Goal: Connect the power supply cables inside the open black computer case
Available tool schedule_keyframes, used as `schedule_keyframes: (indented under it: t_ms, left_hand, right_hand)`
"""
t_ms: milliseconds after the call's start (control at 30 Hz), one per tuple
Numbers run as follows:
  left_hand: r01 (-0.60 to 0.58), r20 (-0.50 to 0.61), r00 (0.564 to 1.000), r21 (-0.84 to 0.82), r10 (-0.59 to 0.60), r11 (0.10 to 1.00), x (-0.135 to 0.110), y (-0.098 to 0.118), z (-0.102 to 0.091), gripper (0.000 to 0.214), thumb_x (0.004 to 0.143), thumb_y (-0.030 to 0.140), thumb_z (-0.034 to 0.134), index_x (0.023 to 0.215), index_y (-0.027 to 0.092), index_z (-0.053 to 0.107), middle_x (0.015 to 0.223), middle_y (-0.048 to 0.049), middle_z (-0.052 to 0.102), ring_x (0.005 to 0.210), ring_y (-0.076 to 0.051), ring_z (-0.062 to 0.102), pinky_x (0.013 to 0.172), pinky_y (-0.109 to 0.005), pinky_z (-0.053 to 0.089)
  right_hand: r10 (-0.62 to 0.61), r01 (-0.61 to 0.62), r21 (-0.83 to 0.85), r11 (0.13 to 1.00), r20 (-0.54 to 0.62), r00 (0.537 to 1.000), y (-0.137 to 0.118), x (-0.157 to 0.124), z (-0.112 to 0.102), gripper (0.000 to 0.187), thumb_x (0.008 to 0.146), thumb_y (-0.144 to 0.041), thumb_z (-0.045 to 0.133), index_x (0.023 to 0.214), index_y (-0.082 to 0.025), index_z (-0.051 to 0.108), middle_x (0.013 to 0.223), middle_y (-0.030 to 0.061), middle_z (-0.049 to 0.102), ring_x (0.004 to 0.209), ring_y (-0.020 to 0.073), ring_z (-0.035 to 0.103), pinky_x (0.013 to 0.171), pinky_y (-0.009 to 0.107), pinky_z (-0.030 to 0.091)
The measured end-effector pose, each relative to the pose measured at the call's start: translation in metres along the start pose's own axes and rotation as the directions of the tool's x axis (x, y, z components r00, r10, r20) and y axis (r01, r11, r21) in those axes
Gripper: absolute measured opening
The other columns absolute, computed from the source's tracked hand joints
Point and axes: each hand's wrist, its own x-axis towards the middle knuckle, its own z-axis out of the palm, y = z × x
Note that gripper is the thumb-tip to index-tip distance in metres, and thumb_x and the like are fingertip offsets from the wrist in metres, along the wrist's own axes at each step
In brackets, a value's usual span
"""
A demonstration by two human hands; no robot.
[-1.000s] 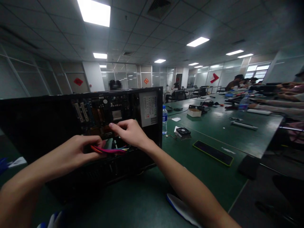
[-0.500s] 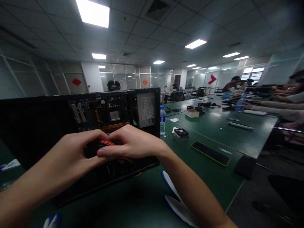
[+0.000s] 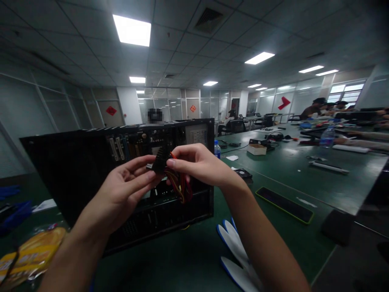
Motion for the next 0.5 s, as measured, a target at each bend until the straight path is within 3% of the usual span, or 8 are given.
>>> schedule_keyframes:
  t_ms: [200,333,500]
  left_hand:
    - [0.14,0.028,0.99,-0.218,-0.137,0.966,0.003,-0.01,0.009,0.025,0.078,0.023,0.073,0.103,0.022,0.072,0.106,-0.0046,0.074,0.097,-0.018,0.069,0.092,-0.032,0.057]
    - [0.128,0.013,0.992,-0.247,-0.129,0.961,0.005,-0.014,0.008,0.02,0.081,0.026,0.071,0.101,0.023,0.073,0.107,-0.004,0.074,0.093,-0.016,0.07,0.09,-0.03,0.057]
    - [0.078,0.005,0.997,-0.194,-0.079,0.978,0.004,-0.012,0.008,0.02,0.082,0.027,0.07,0.101,0.023,0.075,0.114,-0.0056,0.073,0.103,-0.019,0.069,0.091,-0.031,0.056]
  right_hand:
    - [-0.013,0.012,-0.016,1.0,-0.087,0.996,0.001,0.0,-0.001,0.034,0.081,-0.05,0.067,0.08,-0.016,0.064,0.067,-0.0022,0.06,0.054,0.0079,0.053,0.046,0.018,0.043]
    - [-0.034,0.03,-0.026,0.999,-0.18,0.983,0.001,0.002,-0.002,0.032,0.08,-0.048,0.069,0.08,-0.016,0.064,0.067,-0.0023,0.059,0.052,0.007,0.051,0.045,0.017,0.042]
    - [-0.022,0.018,-0.016,1.0,-0.259,0.966,0.006,0.006,0.002,0.032,0.08,-0.046,0.069,0.083,-0.015,0.064,0.071,-0.0016,0.061,0.054,0.0071,0.053,0.045,0.017,0.043]
